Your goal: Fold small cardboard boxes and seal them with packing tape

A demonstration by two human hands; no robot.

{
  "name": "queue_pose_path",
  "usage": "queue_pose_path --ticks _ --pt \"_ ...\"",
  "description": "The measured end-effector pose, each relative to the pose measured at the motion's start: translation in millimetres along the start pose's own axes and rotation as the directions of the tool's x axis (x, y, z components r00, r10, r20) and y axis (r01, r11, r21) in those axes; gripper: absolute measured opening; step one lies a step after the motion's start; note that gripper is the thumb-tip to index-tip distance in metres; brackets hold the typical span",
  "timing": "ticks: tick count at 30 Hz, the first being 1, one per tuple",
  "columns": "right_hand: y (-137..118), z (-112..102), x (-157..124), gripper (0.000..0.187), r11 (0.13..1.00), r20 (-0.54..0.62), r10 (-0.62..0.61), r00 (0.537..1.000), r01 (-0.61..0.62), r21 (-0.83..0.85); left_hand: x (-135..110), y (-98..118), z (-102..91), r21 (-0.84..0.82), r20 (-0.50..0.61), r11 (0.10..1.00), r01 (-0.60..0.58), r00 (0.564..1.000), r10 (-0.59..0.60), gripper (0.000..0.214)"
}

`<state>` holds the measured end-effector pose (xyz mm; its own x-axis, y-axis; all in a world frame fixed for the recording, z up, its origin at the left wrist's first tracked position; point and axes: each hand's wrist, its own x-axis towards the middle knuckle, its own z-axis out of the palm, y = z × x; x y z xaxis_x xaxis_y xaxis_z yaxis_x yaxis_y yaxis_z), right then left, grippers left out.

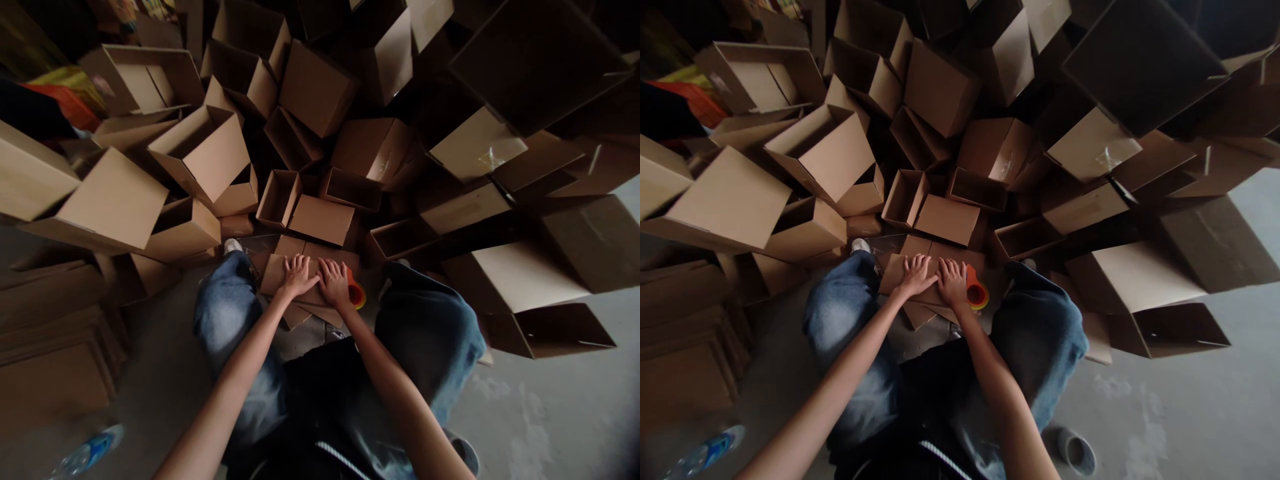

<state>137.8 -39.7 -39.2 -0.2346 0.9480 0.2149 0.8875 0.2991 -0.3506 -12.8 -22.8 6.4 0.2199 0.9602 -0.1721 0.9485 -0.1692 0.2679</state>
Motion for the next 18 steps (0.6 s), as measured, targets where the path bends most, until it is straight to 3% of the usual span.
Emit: queue_pose_path --ticks 18 --pt "-1.4 -2.5 1.2 0.048 0.999 0.01 0.018 1.0 -0.019 0.035 -0.7 1.3 0.5 0.02 -0.019 1.0 0.001 1.0 0.0 0.06"
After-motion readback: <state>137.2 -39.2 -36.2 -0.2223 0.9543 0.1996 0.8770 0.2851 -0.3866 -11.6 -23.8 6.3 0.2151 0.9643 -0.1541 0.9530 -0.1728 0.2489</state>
